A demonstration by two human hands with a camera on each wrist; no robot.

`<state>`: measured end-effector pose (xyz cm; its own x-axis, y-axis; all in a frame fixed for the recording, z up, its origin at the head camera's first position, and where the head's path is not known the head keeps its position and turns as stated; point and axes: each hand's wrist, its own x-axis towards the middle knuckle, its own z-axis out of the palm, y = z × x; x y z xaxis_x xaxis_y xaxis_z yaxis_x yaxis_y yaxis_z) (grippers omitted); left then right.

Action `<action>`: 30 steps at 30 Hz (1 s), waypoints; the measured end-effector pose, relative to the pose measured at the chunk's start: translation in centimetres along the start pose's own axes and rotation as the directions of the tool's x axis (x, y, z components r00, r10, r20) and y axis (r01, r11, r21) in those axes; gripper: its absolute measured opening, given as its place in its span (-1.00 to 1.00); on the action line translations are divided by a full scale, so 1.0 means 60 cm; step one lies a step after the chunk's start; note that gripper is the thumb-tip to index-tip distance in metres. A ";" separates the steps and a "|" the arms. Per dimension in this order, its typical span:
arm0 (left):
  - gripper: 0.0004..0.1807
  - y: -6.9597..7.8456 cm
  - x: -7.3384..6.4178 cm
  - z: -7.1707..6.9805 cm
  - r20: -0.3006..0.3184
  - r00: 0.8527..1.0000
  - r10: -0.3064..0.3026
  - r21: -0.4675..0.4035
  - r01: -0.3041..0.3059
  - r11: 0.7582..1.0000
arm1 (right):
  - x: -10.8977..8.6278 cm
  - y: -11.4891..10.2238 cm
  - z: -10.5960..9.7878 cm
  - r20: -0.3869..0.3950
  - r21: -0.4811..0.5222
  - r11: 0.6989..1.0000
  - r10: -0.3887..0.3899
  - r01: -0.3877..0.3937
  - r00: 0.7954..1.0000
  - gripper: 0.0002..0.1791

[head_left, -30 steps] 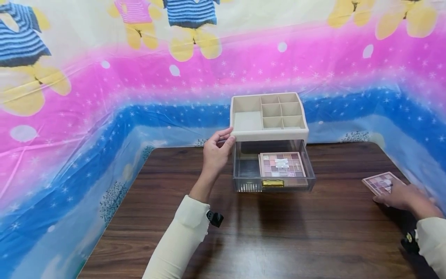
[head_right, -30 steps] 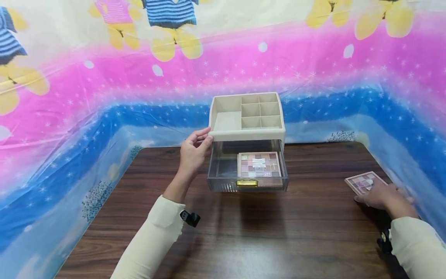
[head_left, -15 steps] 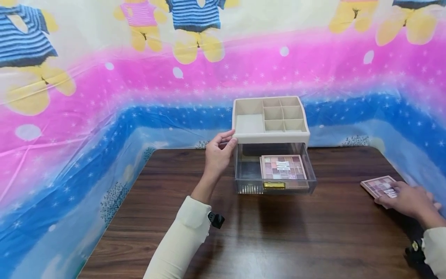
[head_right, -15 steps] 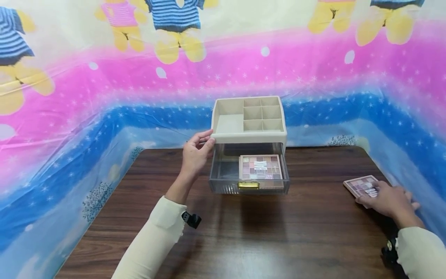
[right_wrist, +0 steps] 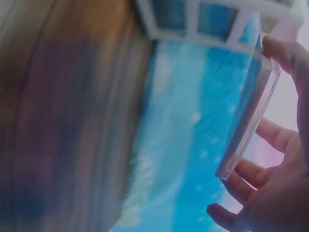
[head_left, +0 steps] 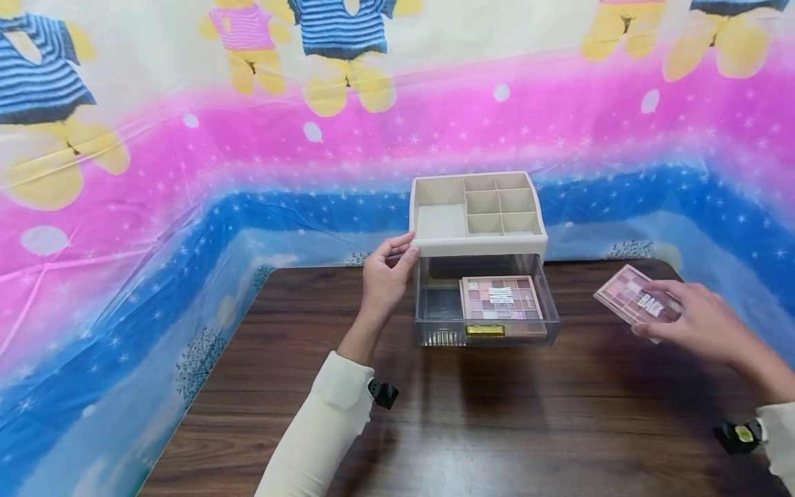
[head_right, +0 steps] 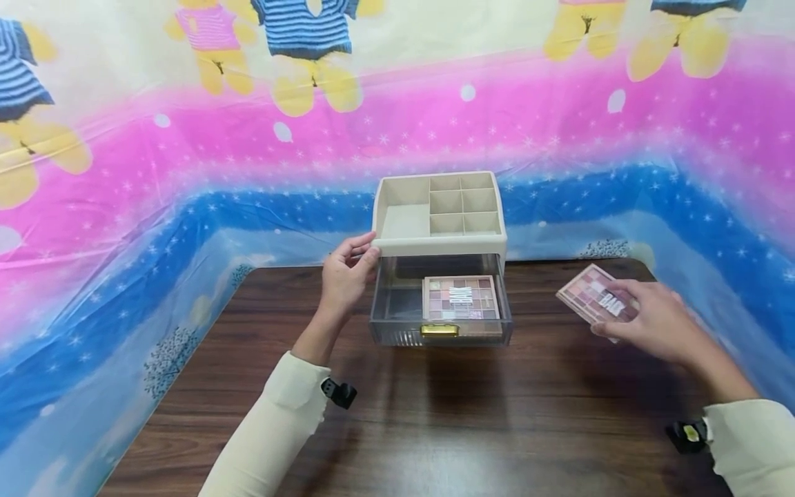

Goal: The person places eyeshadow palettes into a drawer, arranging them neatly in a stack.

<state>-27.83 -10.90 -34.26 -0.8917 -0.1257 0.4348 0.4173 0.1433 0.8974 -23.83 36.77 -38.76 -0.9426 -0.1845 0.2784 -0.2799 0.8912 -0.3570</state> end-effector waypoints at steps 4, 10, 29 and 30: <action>-0.66 -0.002 0.000 0.000 -0.003 1.000 0.002 0.014 -0.002 1.000 | 0.004 -0.063 -0.026 0.014 0.091 0.993 -0.072 0.070 0.997 -0.02; -0.65 -0.006 0.000 0.001 0.004 1.000 -0.005 0.009 0.004 1.000 | 0.010 -0.151 -0.058 0.000 0.199 0.967 -0.166 0.162 0.986 -0.08; -0.67 0.002 0.000 -0.003 0.008 1.000 -0.012 -0.006 0.012 1.000 | 0.081 -0.323 -0.050 0.114 0.169 0.910 -0.399 0.378 0.910 -0.11; -0.68 0.002 0.000 -0.003 0.007 1.000 -0.011 -0.007 0.011 1.000 | 0.084 -0.325 -0.047 0.115 0.175 0.907 -0.405 0.383 0.907 -0.10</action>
<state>-27.73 -11.08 -34.15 -0.8975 -0.1199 0.4243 0.4087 0.1349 0.9026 -22.60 19.65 -27.86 -0.7625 -0.5761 0.2945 -0.6467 0.6650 -0.3735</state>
